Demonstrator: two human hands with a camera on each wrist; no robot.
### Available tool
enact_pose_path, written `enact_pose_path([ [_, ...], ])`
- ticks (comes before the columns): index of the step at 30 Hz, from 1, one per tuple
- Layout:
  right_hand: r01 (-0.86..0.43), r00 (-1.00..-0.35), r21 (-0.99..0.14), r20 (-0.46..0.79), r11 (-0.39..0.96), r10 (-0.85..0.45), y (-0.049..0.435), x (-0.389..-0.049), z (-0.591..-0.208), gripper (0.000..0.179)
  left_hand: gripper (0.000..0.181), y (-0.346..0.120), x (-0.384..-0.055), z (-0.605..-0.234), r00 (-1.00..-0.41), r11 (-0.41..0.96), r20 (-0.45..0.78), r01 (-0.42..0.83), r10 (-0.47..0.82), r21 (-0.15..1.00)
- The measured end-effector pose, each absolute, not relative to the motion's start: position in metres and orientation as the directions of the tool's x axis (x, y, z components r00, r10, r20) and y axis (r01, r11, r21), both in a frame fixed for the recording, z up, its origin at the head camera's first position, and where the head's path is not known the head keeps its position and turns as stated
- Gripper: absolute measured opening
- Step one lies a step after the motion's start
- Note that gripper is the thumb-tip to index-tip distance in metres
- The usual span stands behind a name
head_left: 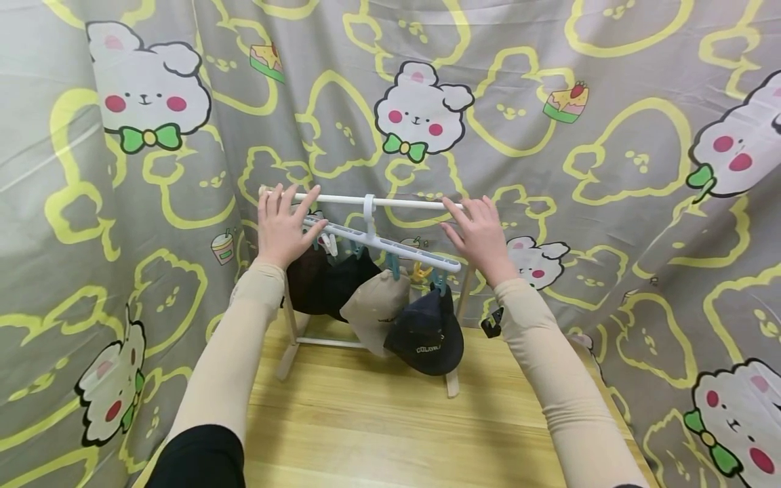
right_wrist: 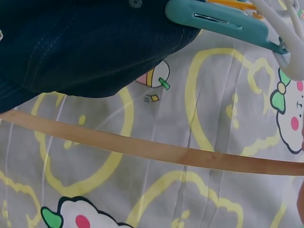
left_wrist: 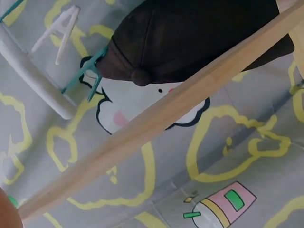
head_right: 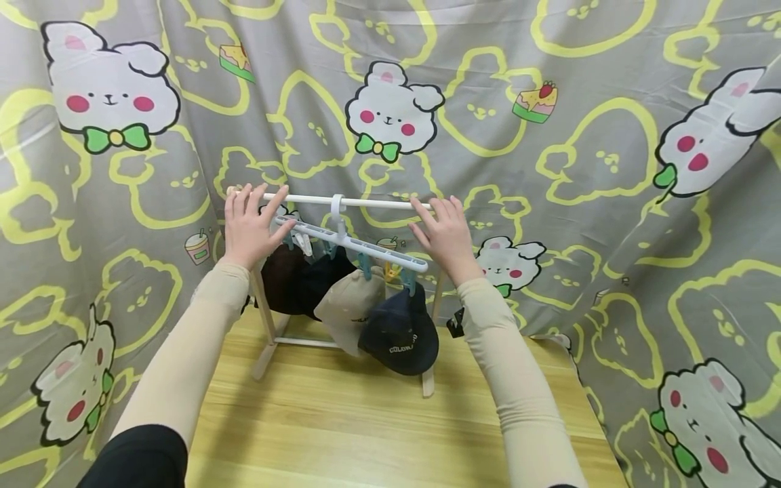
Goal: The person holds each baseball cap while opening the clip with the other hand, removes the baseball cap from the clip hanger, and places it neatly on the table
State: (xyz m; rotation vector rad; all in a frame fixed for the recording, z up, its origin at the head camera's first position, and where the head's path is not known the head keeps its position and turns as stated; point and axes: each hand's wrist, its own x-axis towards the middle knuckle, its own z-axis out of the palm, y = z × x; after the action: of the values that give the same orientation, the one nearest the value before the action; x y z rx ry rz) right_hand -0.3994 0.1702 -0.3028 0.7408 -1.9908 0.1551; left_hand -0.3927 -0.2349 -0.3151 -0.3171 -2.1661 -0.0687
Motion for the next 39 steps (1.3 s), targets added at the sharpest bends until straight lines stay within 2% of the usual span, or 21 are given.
enact_pose_path([
  [8, -0.570, -0.338, 0.191, 0.832, 0.799, -0.440, 0.187, -0.395, -0.302, 0.048, 0.066, -0.221, -0.392, -0.318, -0.494, 0.957, 0.839, 0.274, 0.228, -0.098],
  [12, -0.582, -0.316, 0.192, 0.842, 0.790, -0.438, 0.196, -0.395, -0.302, 0.048, 0.067, -0.214, -0.391, -0.318, -0.498, 0.954, 0.835, 0.281, 0.235, -0.101],
  [31, -0.571, -0.293, 0.195, 0.859, 0.798, -0.420, 0.242, -0.391, -0.306, 0.047, 0.065, -0.175, -0.394, -0.324, -0.452, 0.935, 0.846, 0.328, 0.282, -0.136],
  [39, -0.559, -0.295, 0.189, 0.865, 0.807, -0.407, 0.261, -0.388, -0.306, 0.047, 0.064, -0.159, -0.396, -0.325, -0.450, 0.924, 0.839, 0.353, 0.305, -0.147],
])
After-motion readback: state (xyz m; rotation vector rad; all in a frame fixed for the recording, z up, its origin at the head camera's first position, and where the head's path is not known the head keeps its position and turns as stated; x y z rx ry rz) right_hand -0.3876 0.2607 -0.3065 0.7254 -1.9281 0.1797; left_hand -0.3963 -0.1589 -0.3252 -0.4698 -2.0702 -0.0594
